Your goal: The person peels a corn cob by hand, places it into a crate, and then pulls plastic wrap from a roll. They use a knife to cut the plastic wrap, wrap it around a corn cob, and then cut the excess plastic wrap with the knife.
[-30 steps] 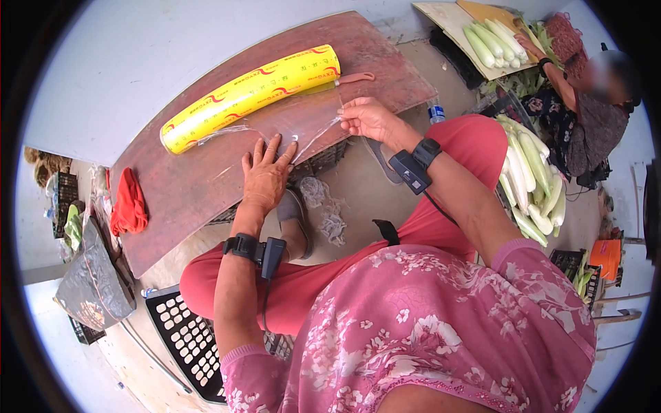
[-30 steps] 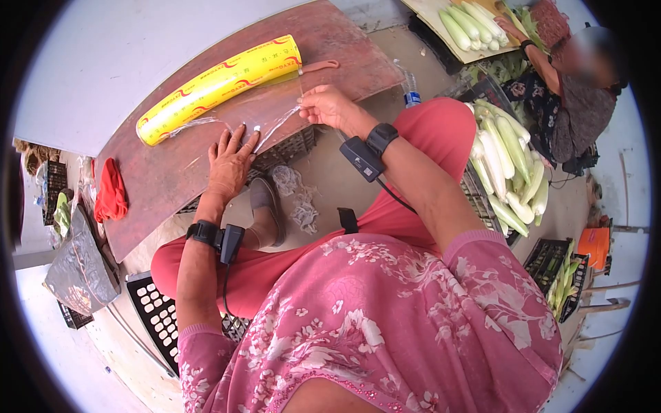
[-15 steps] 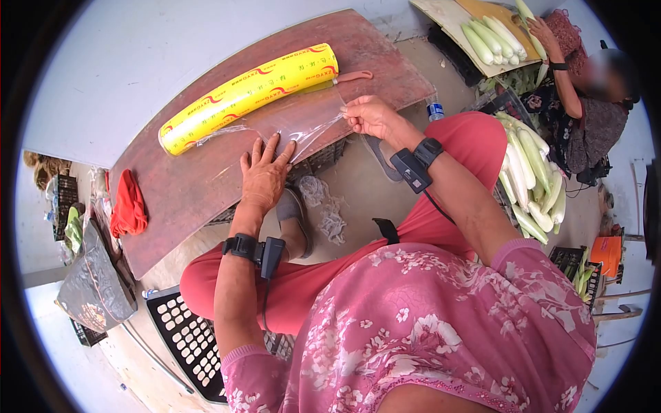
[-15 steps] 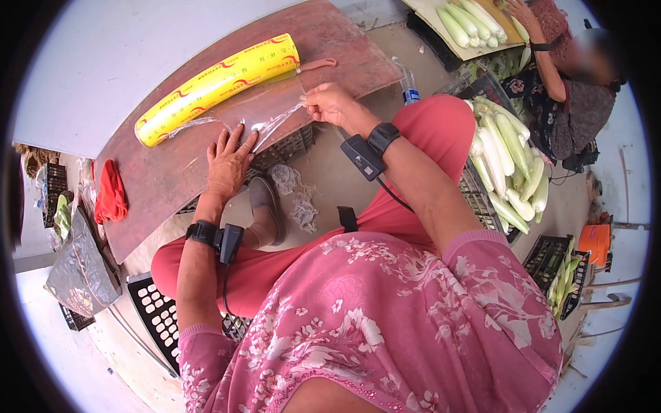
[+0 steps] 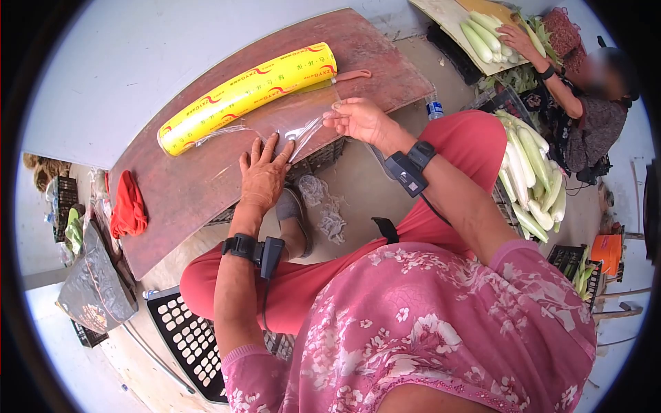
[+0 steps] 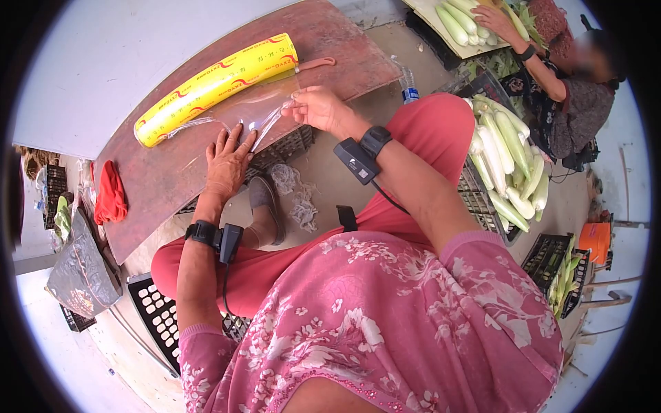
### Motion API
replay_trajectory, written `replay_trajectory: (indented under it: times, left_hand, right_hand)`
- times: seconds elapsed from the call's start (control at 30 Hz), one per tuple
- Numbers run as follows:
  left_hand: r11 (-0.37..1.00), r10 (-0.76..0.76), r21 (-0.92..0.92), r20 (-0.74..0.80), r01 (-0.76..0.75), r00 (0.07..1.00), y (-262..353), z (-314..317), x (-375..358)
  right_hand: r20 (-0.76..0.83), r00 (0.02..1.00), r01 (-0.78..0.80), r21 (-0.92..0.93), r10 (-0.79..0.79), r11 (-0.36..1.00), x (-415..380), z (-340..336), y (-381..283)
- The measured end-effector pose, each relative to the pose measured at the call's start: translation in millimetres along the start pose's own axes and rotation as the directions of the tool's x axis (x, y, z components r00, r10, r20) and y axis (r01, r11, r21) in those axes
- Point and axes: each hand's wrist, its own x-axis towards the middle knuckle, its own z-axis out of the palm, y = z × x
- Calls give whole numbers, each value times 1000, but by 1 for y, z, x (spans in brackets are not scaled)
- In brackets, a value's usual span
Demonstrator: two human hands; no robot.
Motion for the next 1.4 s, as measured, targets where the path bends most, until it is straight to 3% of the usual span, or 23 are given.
replay_trajectory:
  times: [0.17, 0.67, 0.77, 0.97, 1.07, 1.17, 1.27, 1.4]
  left_hand:
    - [1000, -2, -6, -4, 2, 1000, 0, 1, 0]
    - [1000, -1, 4, 7, 1, 1000, 0, 1, 1]
    - [1000, -2, 10, 8, 2, 1000, 0, 1, 1]
    - [1000, -3, 3, 12, 3, 1000, -1, 1, 1]
    - [1000, 0, 2, 10, 0, 1000, 0, 2, 1]
    - [1000, -6, 7, 12, 5, 1000, -1, 2, 1]
    - [1000, -5, 7, 17, 5, 1000, -1, 2, 1]
    - [1000, -1, -3, 12, 1, 1000, -2, 2, 0]
  right_hand:
    - [3, 998, 56, 117, -57, 991, 5, -3, 14]
    - [28, 995, -92, -76, 94, 993, 1, -3, 1]
    - [-102, 994, -49, -116, 37, 992, -6, 7, 4]
    - [-132, 988, 80, -18, -82, 997, -12, 15, 18]
    - [-217, 969, 101, -88, -118, 991, -10, 17, 24]
    - [-328, 927, 74, -319, -183, 945, -14, 23, 24]
    - [-362, 895, 58, -482, -260, 874, -16, 22, 26]
    - [-380, 869, 58, -560, -318, 826, -17, 25, 31]
